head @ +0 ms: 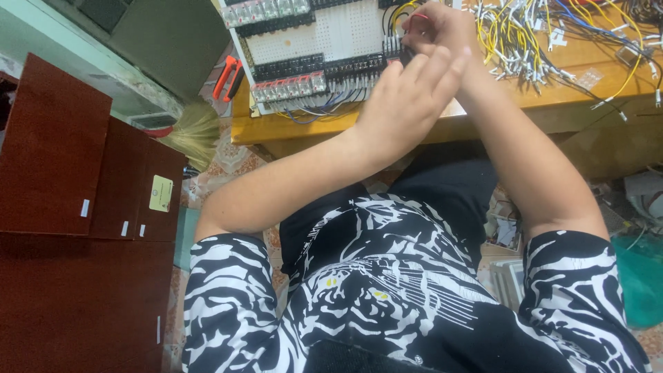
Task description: Connecting and securing electrical wires to relay terminals on a control panel using a screwdriver.
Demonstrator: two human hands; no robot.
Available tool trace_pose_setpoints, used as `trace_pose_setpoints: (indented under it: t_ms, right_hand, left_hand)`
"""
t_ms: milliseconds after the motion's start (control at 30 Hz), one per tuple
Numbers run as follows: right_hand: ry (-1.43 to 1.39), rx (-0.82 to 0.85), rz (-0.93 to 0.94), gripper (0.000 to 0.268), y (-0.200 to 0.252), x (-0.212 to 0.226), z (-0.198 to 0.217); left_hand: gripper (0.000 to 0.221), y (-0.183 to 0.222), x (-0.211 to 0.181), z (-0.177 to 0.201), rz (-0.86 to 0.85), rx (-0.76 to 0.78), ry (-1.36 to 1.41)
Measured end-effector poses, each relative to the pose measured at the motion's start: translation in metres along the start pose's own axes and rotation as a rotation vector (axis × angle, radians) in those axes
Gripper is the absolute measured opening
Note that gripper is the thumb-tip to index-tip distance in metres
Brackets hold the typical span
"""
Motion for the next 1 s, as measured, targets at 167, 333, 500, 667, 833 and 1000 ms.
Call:
trace_pose_setpoints:
  t_ms: [167, 333, 500, 667, 833, 1000]
  right_hand:
    - [-0.163, -0.024, -0.108, 0.022, 0.004, 0.011, 0.001]
    - [0.136, -0.093, -0.042, 0.021, 0.003, 0.011, -0.001]
    - [0.044, -0.045, -0.022, 0.02, 0.004, 0.024, 0.006]
    - [-0.074, -0.025, -0.125, 0.022, 0.001, 0.015, 0.003]
    - [-0.31, 0.016, -0.058, 0.02, 0.002, 0.012, -0.001]
    - [-0.11, 0.154, -0.211, 0.027, -0.005, -0.005, 0.002]
  left_hand:
    - [0.042, 0.005, 0.011, 0.008, 0.087, -0.117, -0.072]
    - [0.018, 0.014, 0.004, 0.031, 0.083, -0.305, -0.254]
    - [0.036, 0.005, -0.007, 0.014, 0.105, -0.158, -0.243]
    - [0.057, -0.008, -0.002, 0.013, 0.172, -0.057, -0.243]
    - [0.03, -0.016, 0.0, 0.02, 0.133, -0.156, -0.269]
    - [0.109, -0.011, 0.009, 0.025, 0.145, 0.107, -0.313]
Point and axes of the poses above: each hand's wrist, its own y-axis away from the middle knuckle, its own z-axis out of the back of the hand, x = y × z, the point moved 6 cm from there along -y, towards the middle knuckle, and after that the axes turned 11 degrees about x, right-handed, at the moved point
